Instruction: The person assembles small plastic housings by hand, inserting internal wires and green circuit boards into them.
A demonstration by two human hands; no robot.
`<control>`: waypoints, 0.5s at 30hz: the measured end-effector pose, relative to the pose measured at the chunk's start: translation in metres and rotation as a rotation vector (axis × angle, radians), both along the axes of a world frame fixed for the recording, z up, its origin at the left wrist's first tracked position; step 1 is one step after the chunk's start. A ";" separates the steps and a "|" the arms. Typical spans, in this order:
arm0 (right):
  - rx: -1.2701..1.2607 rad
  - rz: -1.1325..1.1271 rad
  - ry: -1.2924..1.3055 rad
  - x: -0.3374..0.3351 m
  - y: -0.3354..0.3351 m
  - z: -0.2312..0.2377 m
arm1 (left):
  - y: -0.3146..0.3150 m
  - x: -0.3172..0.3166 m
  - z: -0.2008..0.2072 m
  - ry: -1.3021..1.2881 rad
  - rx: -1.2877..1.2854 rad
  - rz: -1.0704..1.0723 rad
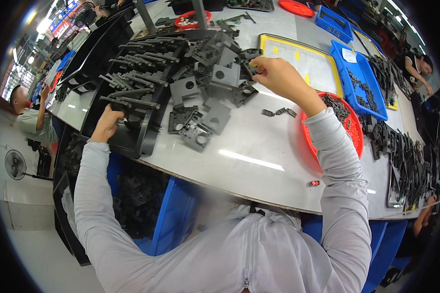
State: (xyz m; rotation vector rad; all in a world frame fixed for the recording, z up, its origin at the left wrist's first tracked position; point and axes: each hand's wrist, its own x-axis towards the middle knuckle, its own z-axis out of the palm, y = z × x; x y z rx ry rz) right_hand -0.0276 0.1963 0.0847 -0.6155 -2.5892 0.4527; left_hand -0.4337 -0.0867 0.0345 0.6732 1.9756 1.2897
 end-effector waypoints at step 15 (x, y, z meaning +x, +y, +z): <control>-0.038 -0.181 -0.106 0.173 -0.034 0.024 | 0.063 0.267 0.046 1.070 0.300 -0.458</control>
